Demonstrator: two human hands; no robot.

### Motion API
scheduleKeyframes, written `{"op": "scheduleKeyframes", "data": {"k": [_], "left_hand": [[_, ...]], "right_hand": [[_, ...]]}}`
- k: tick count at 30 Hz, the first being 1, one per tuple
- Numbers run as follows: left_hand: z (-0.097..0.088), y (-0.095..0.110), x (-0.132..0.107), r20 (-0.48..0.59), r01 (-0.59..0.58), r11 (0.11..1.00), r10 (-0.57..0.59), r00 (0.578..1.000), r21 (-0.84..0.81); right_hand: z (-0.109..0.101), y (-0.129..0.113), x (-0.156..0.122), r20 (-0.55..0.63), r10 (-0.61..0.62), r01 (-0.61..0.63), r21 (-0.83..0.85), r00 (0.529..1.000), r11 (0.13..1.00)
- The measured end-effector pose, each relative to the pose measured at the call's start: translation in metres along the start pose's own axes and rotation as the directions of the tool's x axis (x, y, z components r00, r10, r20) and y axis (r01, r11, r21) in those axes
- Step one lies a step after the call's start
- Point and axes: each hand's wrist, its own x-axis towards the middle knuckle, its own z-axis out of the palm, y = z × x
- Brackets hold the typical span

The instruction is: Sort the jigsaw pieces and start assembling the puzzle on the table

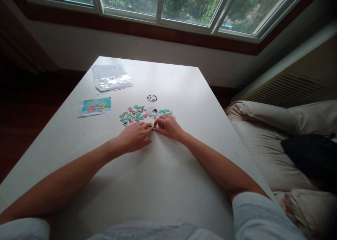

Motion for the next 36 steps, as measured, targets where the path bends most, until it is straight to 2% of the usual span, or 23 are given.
{"op": "scheduleKeyframes", "data": {"k": [8, 13, 16, 18, 20, 27, 32, 36], "left_hand": [[0.003, 0.001, 0.004, -0.015, 0.014, 1.0, -0.014, 1.0, 0.015], [0.007, -0.001, 0.007, -0.017, 0.015, 1.0, -0.014, 1.0, 0.02], [0.008, 0.001, 0.007, -0.031, 0.012, 1.0, -0.012, 0.999, 0.023], [0.008, 0.002, 0.007, -0.045, 0.012, 1.0, -0.011, 0.999, 0.025], [0.01, 0.004, 0.007, -0.059, 0.011, 1.0, -0.009, 0.998, 0.026], [0.023, 0.011, -0.002, -0.094, 0.021, 0.998, -0.016, 0.995, 0.056], [0.032, 0.02, -0.012, -0.144, 0.053, 0.994, -0.039, 0.989, 0.095], [0.035, 0.023, -0.016, -0.159, 0.027, 0.996, -0.012, 0.987, 0.091]], "right_hand": [[0.003, -0.001, 0.0, 0.014, -0.025, 0.026, -0.035, 1.0, 0.999], [-0.001, 0.014, 0.003, -0.01, -0.033, 0.034, 0.037, 0.999, 0.999], [-0.011, 0.032, 0.007, -0.129, 0.068, -0.058, 0.081, 0.989, 0.995], [-0.019, 0.044, 0.008, -0.234, 0.165, -0.149, 0.084, 0.958, 0.985], [-0.026, 0.055, 0.01, -0.276, 0.22, -0.211, 0.062, 0.936, 0.976], [-0.025, 0.075, 0.02, -0.189, 0.204, -0.225, -0.096, 0.961, 0.97], [-0.025, 0.079, 0.035, -0.093, 0.159, -0.174, -0.176, 0.983, 0.969], [-0.029, 0.077, 0.045, -0.04, 0.133, -0.138, -0.224, 0.99, 0.965]]}}
